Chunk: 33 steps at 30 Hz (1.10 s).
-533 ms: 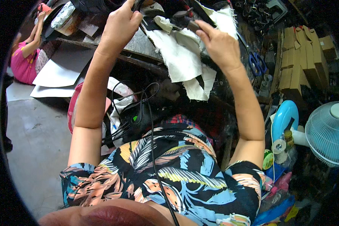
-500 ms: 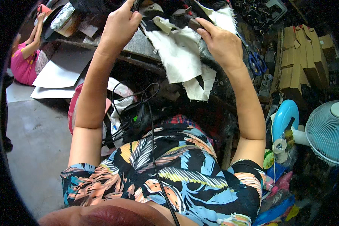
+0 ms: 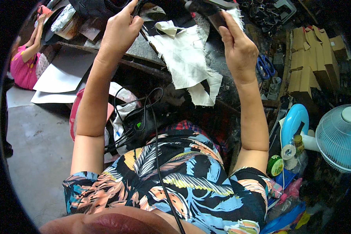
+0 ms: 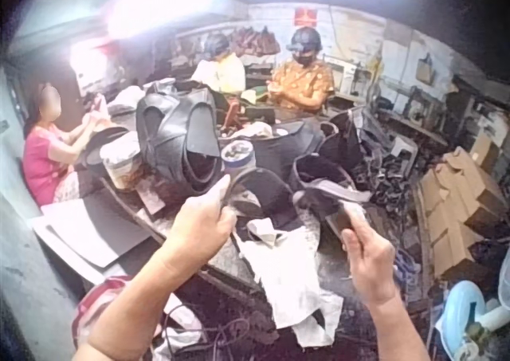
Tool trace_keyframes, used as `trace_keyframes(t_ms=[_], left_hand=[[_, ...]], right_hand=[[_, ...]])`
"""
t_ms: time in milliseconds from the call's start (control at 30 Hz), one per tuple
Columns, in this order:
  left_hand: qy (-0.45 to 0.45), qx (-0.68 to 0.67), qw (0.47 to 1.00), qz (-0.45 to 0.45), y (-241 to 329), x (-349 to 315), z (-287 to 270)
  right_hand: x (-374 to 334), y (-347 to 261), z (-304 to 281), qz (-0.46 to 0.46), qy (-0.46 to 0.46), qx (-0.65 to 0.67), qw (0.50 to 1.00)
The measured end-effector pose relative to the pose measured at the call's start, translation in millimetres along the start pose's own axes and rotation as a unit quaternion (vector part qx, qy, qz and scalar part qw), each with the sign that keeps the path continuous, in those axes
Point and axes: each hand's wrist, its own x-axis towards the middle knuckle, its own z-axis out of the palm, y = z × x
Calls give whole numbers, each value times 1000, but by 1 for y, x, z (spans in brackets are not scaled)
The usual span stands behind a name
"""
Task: The person repeatedly places a white fabric insert into a black shoe, presses it into place, and trims excess fabric with scissors. The person flips the shoe to check fit and continues trimming and adjusting the insert.
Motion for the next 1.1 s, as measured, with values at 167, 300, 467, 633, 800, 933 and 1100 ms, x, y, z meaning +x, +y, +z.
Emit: trace_keyframes(t_ms=[167, 300, 467, 633, 800, 933, 1100], left_hand=[[3, 56, 998, 17, -11, -2, -2], [-121, -75, 976, -168, -21, -19, -11], [-172, -275, 920, -220, -40, -41, -9], [-162, -337, 896, -241, -28, -51, 2], [247, 112, 947, 170, -7, -28, 14], [-45, 94, 959, 264, -20, -43, 8], [-57, 33, 985, 158, -31, -54, 25]], right_hand=[[-13, 3, 7, 138, -156, -151, 966], [-40, 21, -27, 128, -111, -114, 979], [-66, 30, -52, 60, -121, -253, 958], [-38, 12, -28, -44, -86, -89, 991], [-11, -8, 25, 48, -153, 14, 987], [25, -14, 41, -18, -68, -27, 997], [41, -41, 58, -352, 28, -70, 933]])
